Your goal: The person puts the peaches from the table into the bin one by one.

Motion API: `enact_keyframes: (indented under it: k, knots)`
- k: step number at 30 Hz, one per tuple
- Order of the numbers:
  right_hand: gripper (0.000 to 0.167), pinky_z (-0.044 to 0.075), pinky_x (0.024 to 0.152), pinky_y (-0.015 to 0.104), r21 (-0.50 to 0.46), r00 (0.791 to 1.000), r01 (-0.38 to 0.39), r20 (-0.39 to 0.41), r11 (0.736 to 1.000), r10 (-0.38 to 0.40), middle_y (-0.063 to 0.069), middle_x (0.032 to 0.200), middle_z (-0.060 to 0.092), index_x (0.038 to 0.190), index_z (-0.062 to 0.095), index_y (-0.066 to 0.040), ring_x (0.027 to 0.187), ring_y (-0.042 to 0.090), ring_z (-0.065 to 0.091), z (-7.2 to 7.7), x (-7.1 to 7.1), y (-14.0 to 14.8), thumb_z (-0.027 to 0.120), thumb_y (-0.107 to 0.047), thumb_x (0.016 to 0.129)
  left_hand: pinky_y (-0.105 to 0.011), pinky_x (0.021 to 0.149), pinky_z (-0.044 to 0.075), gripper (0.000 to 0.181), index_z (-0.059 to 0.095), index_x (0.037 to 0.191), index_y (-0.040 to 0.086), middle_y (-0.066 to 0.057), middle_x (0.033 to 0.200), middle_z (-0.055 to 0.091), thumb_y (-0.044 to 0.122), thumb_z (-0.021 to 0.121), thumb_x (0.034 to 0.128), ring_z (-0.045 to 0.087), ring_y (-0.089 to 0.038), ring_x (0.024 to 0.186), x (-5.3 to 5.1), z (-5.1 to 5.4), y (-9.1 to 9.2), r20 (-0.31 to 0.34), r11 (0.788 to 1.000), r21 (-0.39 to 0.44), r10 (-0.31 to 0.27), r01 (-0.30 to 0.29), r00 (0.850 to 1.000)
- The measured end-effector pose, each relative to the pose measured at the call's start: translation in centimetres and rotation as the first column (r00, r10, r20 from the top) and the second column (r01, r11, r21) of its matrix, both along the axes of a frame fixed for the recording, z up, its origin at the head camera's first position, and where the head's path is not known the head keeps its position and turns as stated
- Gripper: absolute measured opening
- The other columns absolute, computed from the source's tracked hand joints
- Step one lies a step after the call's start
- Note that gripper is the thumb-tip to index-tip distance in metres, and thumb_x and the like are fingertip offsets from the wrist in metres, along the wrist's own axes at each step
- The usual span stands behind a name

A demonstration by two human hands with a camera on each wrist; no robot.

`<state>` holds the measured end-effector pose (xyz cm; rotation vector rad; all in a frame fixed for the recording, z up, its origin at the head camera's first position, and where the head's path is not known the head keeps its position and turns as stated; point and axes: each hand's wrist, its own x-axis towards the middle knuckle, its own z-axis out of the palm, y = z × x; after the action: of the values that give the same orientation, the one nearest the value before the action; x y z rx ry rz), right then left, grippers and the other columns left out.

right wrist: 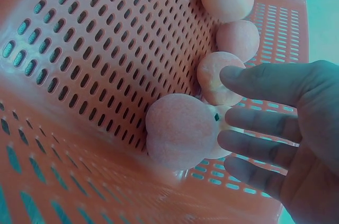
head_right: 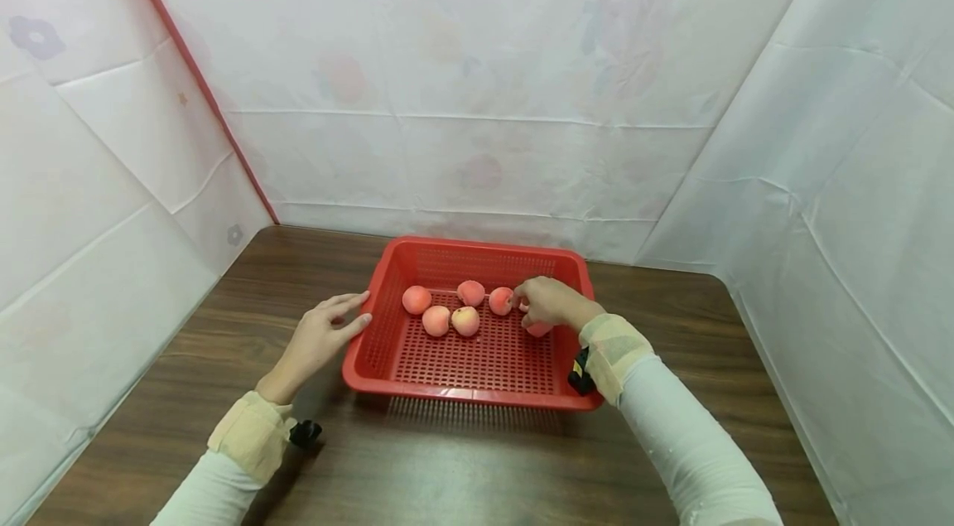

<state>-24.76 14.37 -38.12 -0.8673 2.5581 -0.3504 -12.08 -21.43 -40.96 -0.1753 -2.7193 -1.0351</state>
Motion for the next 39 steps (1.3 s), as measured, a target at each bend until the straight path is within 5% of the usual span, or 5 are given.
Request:
enact_keyframes:
  k: [17,26,39]
  knots:
    - [0.027,0.050,0.077,0.037,-0.045,0.999,0.048,-0.013,0.998,-0.048,0.001,0.095,0.065,0.112,0.067,-0.005,0.086,0.017,0.058,1.6,0.0,1.9,0.067,-0.017,0.089,-0.055,0.088,0.041,0.048,0.059,0.131,0.007,-0.016,0.126,0.059,0.030,0.067,0.0897,0.057,-0.034,0.106,-0.5,-0.1,0.0,0.006,1.000,-0.019,-0.005,0.005,1.000]
    - [0.023,0.049,0.081,0.041,-0.104,0.995,0.016,-0.096,0.994,-0.026,0.005,0.104,0.067,0.110,0.068,-0.004,0.094,0.020,0.061,2.2,-0.1,3.2,0.063,-0.017,0.092,-0.052,0.084,0.047,0.049,0.060,0.131,0.008,-0.017,0.126,0.059,0.033,0.067,0.0890,0.058,-0.034,0.106,-0.4,-0.2,0.1,0.014,1.000,0.004,0.004,-0.005,1.000]
    - [0.024,0.050,0.072,0.038,-0.192,0.981,0.124,-0.123,0.974,-0.149,0.005,0.093,0.065,0.108,0.067,0.000,0.083,0.020,0.059,4.2,0.2,6.4,0.063,-0.016,0.091,-0.051,0.084,0.048,0.048,0.059,0.132,0.010,-0.016,0.128,0.057,0.031,0.067,0.0897,0.056,-0.034,0.109,-0.5,-0.1,0.2,0.029,1.000,0.024,0.004,-0.004,1.000]
